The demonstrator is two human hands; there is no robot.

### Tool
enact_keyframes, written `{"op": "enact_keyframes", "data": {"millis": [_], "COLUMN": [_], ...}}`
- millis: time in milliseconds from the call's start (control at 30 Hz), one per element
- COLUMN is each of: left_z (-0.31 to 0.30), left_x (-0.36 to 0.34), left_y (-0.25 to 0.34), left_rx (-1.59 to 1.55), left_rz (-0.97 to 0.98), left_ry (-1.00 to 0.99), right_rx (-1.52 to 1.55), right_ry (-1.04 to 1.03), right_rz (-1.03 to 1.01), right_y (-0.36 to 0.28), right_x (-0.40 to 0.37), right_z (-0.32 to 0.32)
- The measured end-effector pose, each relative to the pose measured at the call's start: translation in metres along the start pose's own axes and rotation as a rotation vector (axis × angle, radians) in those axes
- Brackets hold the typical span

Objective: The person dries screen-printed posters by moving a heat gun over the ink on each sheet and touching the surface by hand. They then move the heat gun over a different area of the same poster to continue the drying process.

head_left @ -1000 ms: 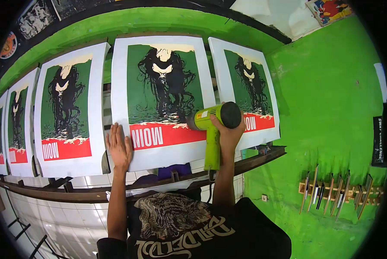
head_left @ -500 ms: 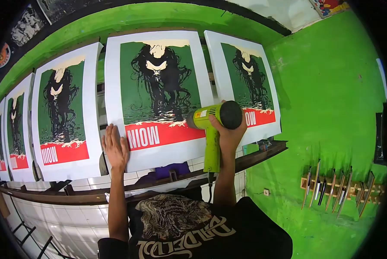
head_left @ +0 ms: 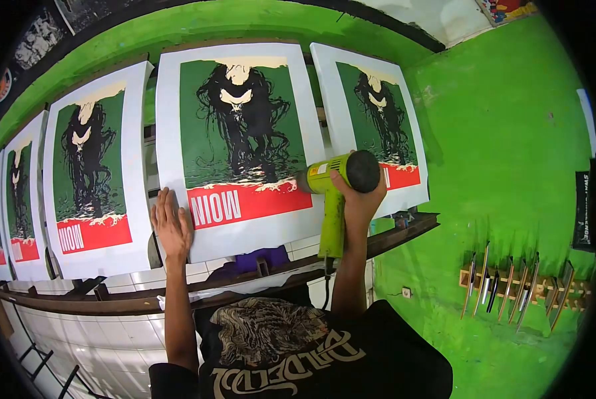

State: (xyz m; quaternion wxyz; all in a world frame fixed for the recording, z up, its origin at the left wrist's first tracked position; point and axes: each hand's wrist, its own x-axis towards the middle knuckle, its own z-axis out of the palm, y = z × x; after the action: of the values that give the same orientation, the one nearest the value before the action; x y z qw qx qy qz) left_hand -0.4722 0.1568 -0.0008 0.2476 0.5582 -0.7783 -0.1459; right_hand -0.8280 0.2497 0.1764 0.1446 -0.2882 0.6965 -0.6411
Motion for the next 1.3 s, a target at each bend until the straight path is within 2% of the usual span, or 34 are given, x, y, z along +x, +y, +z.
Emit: {"op": "enact_keyframes", "data": {"millis": [67,133,167,267,367,600,700,800,900,967,1067,1300], "left_z": [0.000,0.000,0.000,-0.001,-0.002,-0.002,-0.002,-0.002,-0.002,-0.002,-0.002,-0.002], "left_x": [0.000,0.000,0.000,0.000,0.001,0.000,0.000,0.000,0.000,0.000,0.001,0.000], "left_y": [0.000,0.000,-0.001,0.000,0.003,0.000,0.000,0.001,0.001,0.001,0.002,0.001], "left_rx": [-0.013,-0.023,-0.030,-0.036,-0.016,-0.022,-0.027,-0.033,-0.039,-0.041,-0.036,-0.028], "left_rz": [-0.004,-0.015,-0.011,-0.006,0.000,-0.015,-0.008,0.002,0.014,0.009,-0.002,-0.012], "left_ry": [0.002,0.009,0.012,0.009,0.013,-0.017,-0.008,0.000,0.014,0.013,0.006,-0.010], "right_rx": [-0.104,-0.051,0.096,-0.073,0.020,-0.032,0.001,-0.026,0.078,-0.049,0.040,-0.013], "right_ry": [0.009,0.024,0.027,0.061,0.063,0.081,0.057,0.079,0.051,0.072,0.025,0.039], "right_rz": [-0.061,-0.056,0.066,-0.043,-0.008,-0.030,0.023,-0.082,0.017,-0.139,-0.028,-0.077], "right_y": [0.006,0.008,-0.002,0.004,0.002,0.002,0.002,0.007,0.007,0.013,0.004,0.007], "right_x": [0.001,0.006,0.006,0.010,0.014,0.020,0.023,0.024,0.024,0.025,0.023,0.021], "right_z": [-0.002,-0.007,-0.005,-0.006,-0.006,-0.004,-0.006,0.001,-0.001,0.005,0.005,0.008]}}
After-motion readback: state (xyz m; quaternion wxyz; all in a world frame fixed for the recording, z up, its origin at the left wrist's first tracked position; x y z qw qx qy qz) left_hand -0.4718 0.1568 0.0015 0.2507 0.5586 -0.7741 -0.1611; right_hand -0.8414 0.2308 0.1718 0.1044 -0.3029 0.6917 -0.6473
